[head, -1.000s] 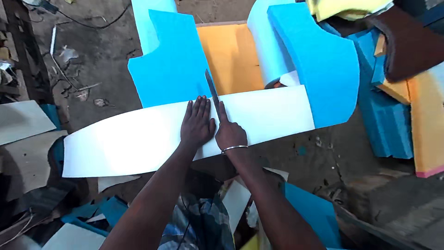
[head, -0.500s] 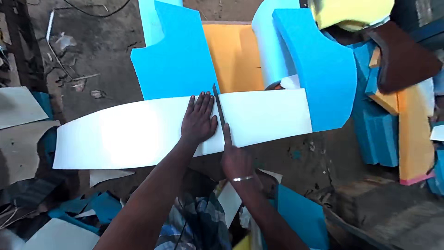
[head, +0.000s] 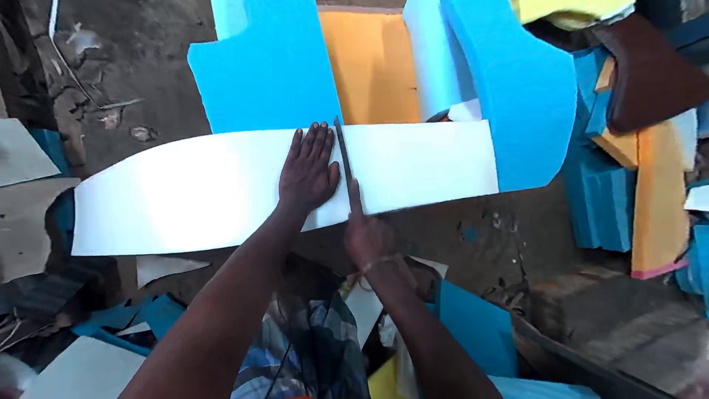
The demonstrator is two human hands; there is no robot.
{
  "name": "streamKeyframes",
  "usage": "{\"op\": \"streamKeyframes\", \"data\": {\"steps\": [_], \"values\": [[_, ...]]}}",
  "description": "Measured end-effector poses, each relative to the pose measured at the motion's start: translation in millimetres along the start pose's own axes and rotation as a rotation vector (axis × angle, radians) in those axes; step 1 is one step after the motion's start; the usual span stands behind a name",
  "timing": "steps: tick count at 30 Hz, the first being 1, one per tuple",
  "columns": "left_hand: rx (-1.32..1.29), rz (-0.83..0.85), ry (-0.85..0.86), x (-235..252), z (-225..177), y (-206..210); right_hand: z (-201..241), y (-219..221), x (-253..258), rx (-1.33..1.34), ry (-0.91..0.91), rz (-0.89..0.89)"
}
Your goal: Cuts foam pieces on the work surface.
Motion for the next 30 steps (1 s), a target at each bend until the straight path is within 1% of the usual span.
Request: {"op": "streamKeyframes", "data": {"steps": [1,3,4,6,9,13,15,16,18,20,21,23,25,26,27,28,29,30], "values": [[0.005,-0.009,0.008,2,-1,0,7,-10,18,-0.007,0.018,0.026],[0.018,-0.007,0.006,5,2,0,21,-26,46,-0.058,0.029,0.023],[0.027,0.0,0.005,6,5,0,25,-28,50,-0.083,0.032,0.024],[0.039,0.011,0.021,3,4,0,17,-14,36,-0.09,0.026,0.015],[0.062,0.032,0.028,4,2,-2,-4,14,-4,-0.031,-0.034,-0.075],[0.054,0.039,0.028,3,3,-6,-31,68,-63,-0.008,-0.015,-0.056],[0.057,0.047,0.017,3,2,-6,-52,101,-106,0.008,0.003,-0.098],[0.057,0.043,0.016,1,1,-6,-62,113,-137,0.033,-0.028,-0.202],[0.059,0.03,0.032,-2,-2,-9,-84,138,-196,0.069,-0.041,-0.272],[0.052,0.003,0.077,-1,-6,-11,-100,149,-229,0.094,-0.028,-0.293],[0.05,0.008,0.096,-1,-8,-9,-99,141,-231,0.093,-0.036,-0.329],[0.032,0.026,0.106,0,-7,-6,-84,106,-204,0.085,-0.073,-0.427],[0.026,0.04,0.073,-1,-3,-4,-59,57,-150,0.124,-0.109,-0.494],[0.027,0.039,0.058,-1,-2,-5,-46,35,-119,0.143,-0.115,-0.483],[0.026,0.036,0.048,-1,-1,-5,-34,19,-88,0.143,-0.101,-0.428],[0.024,0.03,0.044,-1,-1,-6,-25,7,-58,0.141,-0.068,-0.315],[0.018,0.025,0.041,-1,-2,-7,-18,-4,-32,0.121,-0.051,-0.239],[0.012,0.022,0.037,-2,-2,-6,-11,-14,-10,0.093,-0.041,-0.192]]}}
Point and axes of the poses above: each hand's wrist, its own x-axis towards the middle knuckle, its own y-axis out of the palm, z = x × y, the point moved 10 cm from there along x, towards the middle knuckle, and after that the axes turned 10 degrees about z, right-handed, at the moved point
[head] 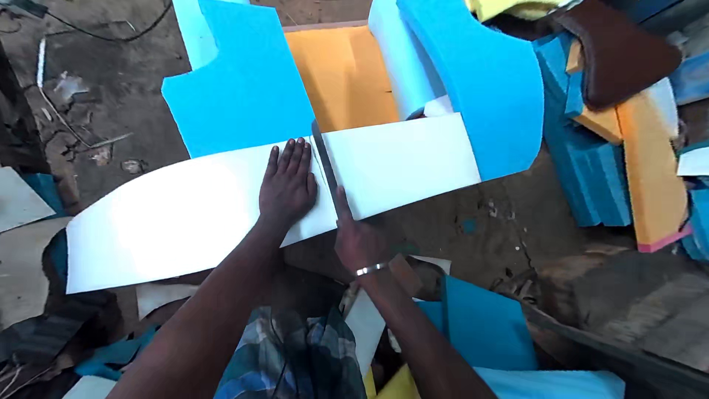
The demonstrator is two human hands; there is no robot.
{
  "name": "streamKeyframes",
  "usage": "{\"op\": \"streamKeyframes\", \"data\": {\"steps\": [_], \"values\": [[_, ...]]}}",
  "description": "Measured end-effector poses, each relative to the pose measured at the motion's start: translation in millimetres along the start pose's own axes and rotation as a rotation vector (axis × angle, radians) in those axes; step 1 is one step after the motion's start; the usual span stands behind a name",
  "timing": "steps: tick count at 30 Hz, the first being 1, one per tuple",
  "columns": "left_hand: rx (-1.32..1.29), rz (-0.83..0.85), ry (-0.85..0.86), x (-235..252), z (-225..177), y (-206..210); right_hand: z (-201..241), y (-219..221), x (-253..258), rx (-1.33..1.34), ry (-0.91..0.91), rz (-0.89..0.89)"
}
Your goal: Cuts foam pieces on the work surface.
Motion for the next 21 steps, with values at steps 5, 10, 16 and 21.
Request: {"op": "streamKeyframes", "data": {"steps": [5,10,16,21], "values": [[0.009,0.018,-0.008,4,4,6,21,-16,68,-0.083,0.012,0.103],[0.005,0.012,-0.002,3,4,7,31,-22,83,-0.094,-0.003,0.063],[0.008,0.009,0.009,3,5,7,30,-11,65,-0.111,0.041,0.1],[0.028,-0.019,0.017,1,5,6,34,-5,72,-0.113,0.015,0.149]]}}
Point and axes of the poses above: each hand's wrist, its own x-axis towards the middle knuckle, its own y-axis out of the palm, z = x × y, the point moved 10 cm from there along x, towards the middle knuckle, and after that the axes turned 10 degrees about z, right-handed, at the moved point
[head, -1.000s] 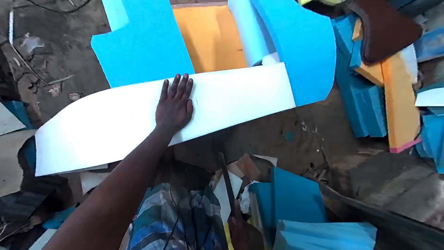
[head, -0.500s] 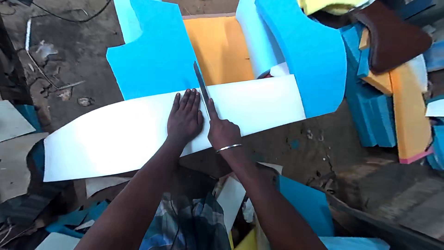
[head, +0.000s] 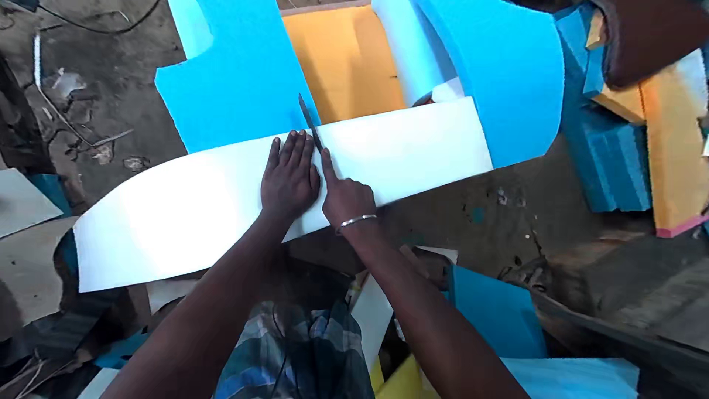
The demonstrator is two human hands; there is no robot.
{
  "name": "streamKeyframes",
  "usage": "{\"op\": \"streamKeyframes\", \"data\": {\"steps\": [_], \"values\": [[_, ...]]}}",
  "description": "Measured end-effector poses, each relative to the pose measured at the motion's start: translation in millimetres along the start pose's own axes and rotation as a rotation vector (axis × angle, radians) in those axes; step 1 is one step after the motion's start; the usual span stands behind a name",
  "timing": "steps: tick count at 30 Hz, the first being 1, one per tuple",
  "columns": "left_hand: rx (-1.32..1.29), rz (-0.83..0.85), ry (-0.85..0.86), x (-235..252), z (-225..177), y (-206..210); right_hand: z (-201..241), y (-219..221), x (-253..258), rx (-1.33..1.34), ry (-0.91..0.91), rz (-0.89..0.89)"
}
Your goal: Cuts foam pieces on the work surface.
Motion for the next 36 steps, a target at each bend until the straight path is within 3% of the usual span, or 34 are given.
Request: {"op": "streamKeyframes", "data": {"steps": [3,9,14,16,18,21,24,26,29,32,36], "values": [[0.015,0.014,0.018,0,-1,-1,-3,14,-16,0.012,-0.032,-0.042],[0.037,0.062,0.02,-1,-2,-3,-47,96,-124,0.128,0.006,0.046],[-0.016,0.118,0.011,7,4,-15,-96,158,-279,0.109,-0.032,-0.275],[-0.042,0.145,-0.027,21,12,-27,-119,172,-335,0.183,0.03,-0.288],[-0.066,0.251,-0.114,40,22,-28,-132,176,-358,0.27,0.138,-0.229],[-0.215,0.416,-0.191,65,37,-30,-123,148,-336,0.34,0.115,-0.389],[-0.5,0.312,-0.098,60,43,-49,-99,101,-270,0.392,0.008,-0.614],[-0.545,0.292,-0.047,46,44,-41,-81,70,-220,0.443,-0.067,-0.675],[-0.422,0.311,-0.02,36,36,-27,-53,37,-150,0.391,-0.086,-0.594],[-0.372,0.293,-0.013,37,32,-24,-32,28,-93,0.303,-0.09,-0.349],[-0.365,0.292,0.014,42,33,-20,-17,23,-51,0.201,-0.115,-0.261]]}}
Point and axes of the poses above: each hand's wrist, its own x-axis towards the middle knuckle, its own y-axis out of the palm, z = x × y, the point moved 10 cm from there along x, towards the middle knuckle, and after that the axes turned 10 degrees about z, right-handed, at the moved point
